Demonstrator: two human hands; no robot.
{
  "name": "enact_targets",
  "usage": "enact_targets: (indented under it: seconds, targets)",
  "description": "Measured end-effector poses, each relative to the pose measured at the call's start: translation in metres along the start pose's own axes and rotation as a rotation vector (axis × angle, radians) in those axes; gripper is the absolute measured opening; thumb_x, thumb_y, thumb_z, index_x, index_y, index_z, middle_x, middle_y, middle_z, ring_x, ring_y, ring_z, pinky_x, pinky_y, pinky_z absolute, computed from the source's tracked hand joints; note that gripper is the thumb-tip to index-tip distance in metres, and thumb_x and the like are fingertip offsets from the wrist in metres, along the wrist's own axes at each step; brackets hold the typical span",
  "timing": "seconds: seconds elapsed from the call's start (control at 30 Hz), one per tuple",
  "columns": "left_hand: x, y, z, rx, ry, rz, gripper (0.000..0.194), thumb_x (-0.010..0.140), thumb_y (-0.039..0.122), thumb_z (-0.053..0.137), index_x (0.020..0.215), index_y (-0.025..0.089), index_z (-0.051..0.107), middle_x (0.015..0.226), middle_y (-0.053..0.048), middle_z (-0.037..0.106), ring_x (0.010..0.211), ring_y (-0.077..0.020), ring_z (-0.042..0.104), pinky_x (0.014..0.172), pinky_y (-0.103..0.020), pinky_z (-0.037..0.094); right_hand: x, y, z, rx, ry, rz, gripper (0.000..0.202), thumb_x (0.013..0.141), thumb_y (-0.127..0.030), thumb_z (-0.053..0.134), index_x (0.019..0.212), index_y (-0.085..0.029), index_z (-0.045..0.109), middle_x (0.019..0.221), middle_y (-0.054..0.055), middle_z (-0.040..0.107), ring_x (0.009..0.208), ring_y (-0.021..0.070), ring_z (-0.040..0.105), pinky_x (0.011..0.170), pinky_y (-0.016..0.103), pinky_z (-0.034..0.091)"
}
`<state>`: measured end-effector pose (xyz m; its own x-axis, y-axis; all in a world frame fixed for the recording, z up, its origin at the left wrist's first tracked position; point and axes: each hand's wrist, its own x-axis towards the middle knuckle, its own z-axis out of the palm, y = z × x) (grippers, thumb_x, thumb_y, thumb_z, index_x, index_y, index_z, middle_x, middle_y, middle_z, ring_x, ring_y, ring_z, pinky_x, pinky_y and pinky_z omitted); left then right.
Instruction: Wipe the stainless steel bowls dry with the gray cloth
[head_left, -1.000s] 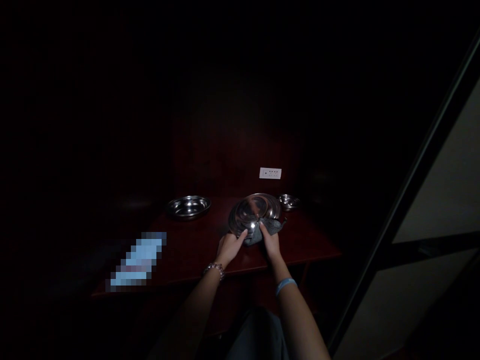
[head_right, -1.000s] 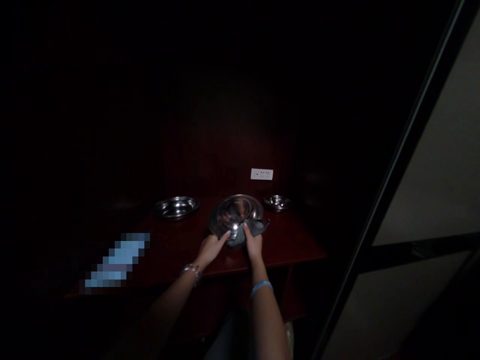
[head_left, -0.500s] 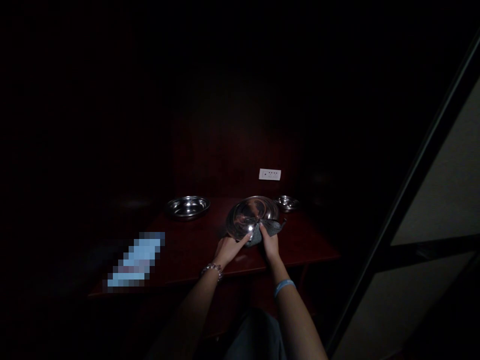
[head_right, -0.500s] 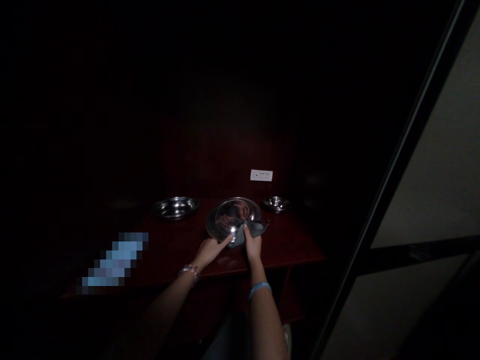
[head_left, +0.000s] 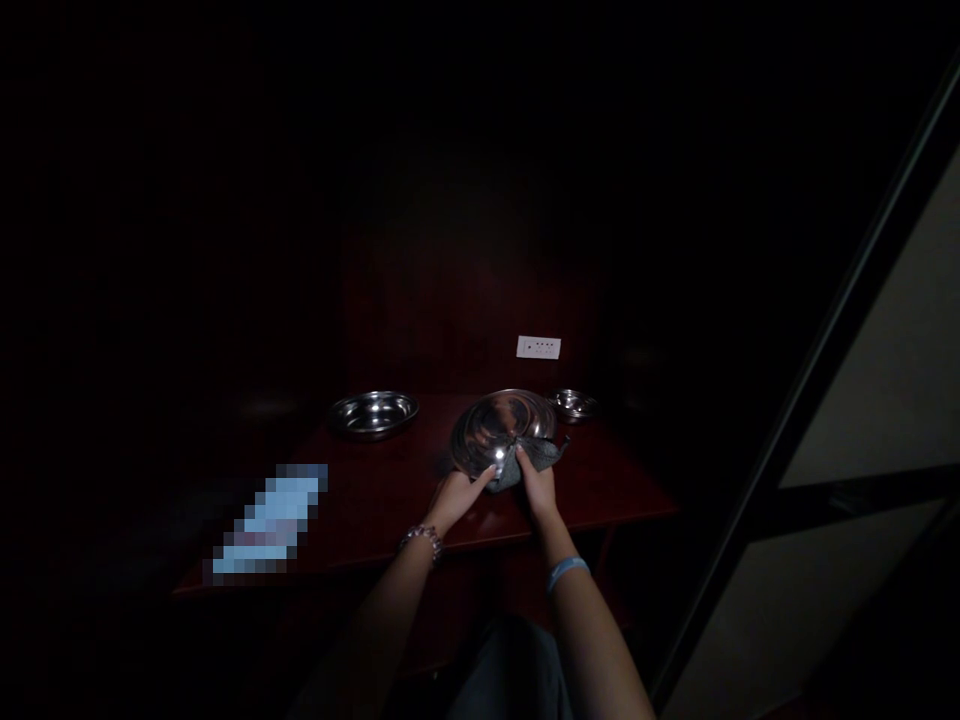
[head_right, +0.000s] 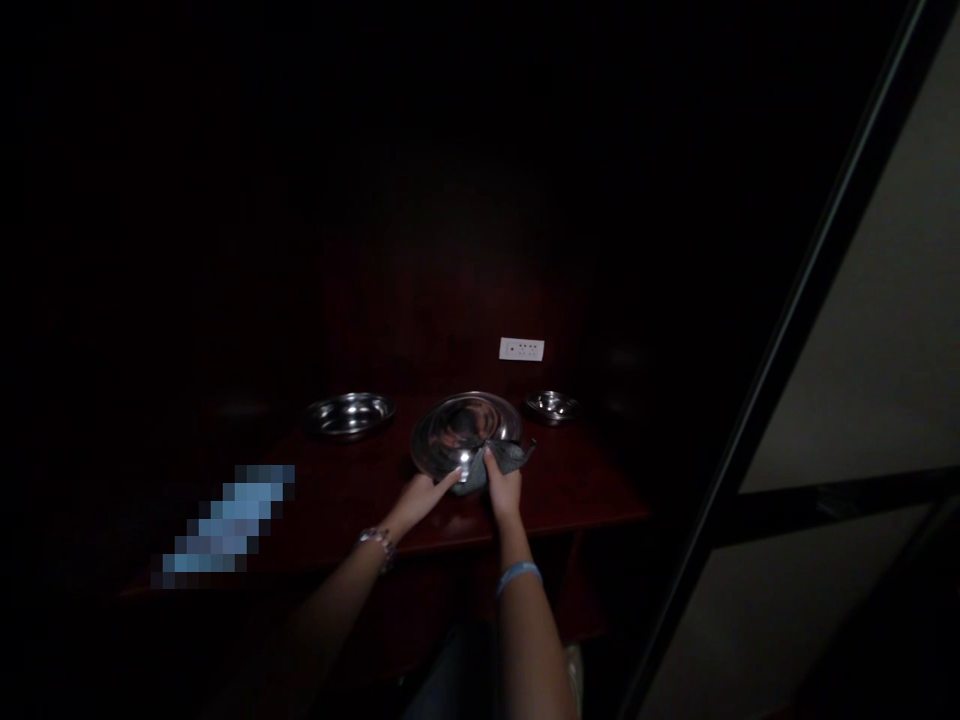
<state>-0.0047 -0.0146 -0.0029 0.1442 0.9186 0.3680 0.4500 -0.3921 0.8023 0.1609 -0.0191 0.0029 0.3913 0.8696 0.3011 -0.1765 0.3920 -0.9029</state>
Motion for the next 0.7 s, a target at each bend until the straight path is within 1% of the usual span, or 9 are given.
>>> enact_targets:
  seconds: [0.1,0.2,0.27,0.3,0.37,0.47,0.53,0.63,0.7]
  targets:
    - [0.005,-0.002,0.002,-0.130,0.045,0.065,0.056,0.087,0.054,0.055,0.126,0.014,0.064,0.129,-0.011,0.069,0.122,-0.0229,0.062,0.104,-0.032,0.045,0.000,0.000,0.000,0.004,-0.002,-0.011,0.051,0.072,-0.047,0.076,0.113,-0.016,0.072,0.118,0.010,0.074,0.113,0.0247,0.068,0.103,0.036,0.050]
    - [0.006,0.002,-0.001,-0.165,0.125,0.025,0.054,0.088,0.060,0.050,0.093,0.012,0.073,0.097,-0.011,0.077,0.095,-0.0245,0.070,0.085,-0.031,0.052,0.000,0.000,0.001,0.012,0.002,-0.028,0.051,0.072,-0.047,0.076,0.113,-0.017,0.072,0.119,0.010,0.073,0.114,0.0243,0.067,0.103,0.036,0.049]
    - [0.004,0.005,-0.005,-0.148,0.219,-0.010,0.058,0.086,0.065,0.048,0.075,0.012,0.070,0.078,-0.009,0.074,0.079,-0.0223,0.068,0.072,-0.029,0.051,0.000,0.001,0.001,0.011,0.009,-0.032,0.051,0.072,-0.046,0.076,0.113,-0.017,0.072,0.119,0.009,0.073,0.114,0.0241,0.067,0.103,0.036,0.049]
    - [0.003,0.006,-0.007,-0.145,0.267,-0.015,0.059,0.086,0.066,0.047,0.071,0.013,0.069,0.073,-0.008,0.073,0.074,-0.0209,0.066,0.069,-0.028,0.049,0.000,0.001,0.001,0.007,0.007,-0.030,0.050,0.072,-0.046,0.076,0.113,-0.017,0.072,0.119,0.009,0.074,0.115,0.0241,0.067,0.103,0.035,0.049]
    - [0.002,0.007,-0.010,-0.149,0.338,-0.011,0.059,0.086,0.067,0.047,0.071,0.014,0.068,0.073,-0.007,0.072,0.073,-0.0192,0.065,0.068,-0.027,0.047,0.001,0.002,0.001,0.003,0.001,-0.022,0.050,0.071,-0.045,0.077,0.113,-0.017,0.072,0.118,0.009,0.074,0.114,0.0241,0.067,0.102,0.035,0.049]
    - [0.000,0.008,-0.011,-0.132,0.346,-0.021,0.058,0.086,0.066,0.047,0.076,0.014,0.069,0.080,-0.010,0.074,0.076,-0.0203,0.066,0.072,-0.028,0.048,0.003,0.003,0.000,0.005,0.007,-0.022,0.050,0.072,-0.045,0.076,0.114,-0.018,0.072,0.117,0.008,0.074,0.114,0.0242,0.067,0.101,0.035,0.050]
    - [-0.001,0.009,-0.010,-0.137,0.296,-0.011,0.057,0.086,0.065,0.048,0.086,0.013,0.072,0.089,-0.012,0.076,0.085,-0.0226,0.068,0.079,-0.030,0.050,0.003,0.003,0.000,0.009,0.019,-0.028,0.050,0.073,-0.044,0.076,0.114,-0.017,0.072,0.117,0.008,0.074,0.113,0.0243,0.067,0.101,0.035,0.050]
    - [-0.002,0.012,-0.008,-0.164,0.165,0.042,0.056,0.084,0.063,0.055,0.105,0.014,0.073,0.109,-0.013,0.076,0.104,-0.0262,0.068,0.093,-0.033,0.049,0.003,0.004,-0.001,0.001,0.026,-0.021,0.050,0.073,-0.044,0.075,0.114,-0.017,0.071,0.118,0.009,0.074,0.114,0.0244,0.067,0.102,0.035,0.049]
    - [-0.004,0.013,-0.008,-0.134,0.080,0.042,0.058,0.081,0.063,0.060,0.112,0.015,0.072,0.116,-0.013,0.074,0.113,-0.0285,0.066,0.097,-0.035,0.048,0.003,0.004,-0.002,-0.007,0.035,-0.012,0.050,0.073,-0.044,0.075,0.114,-0.017,0.071,0.118,0.009,0.074,0.113,0.0247,0.068,0.102,0.035,0.049]
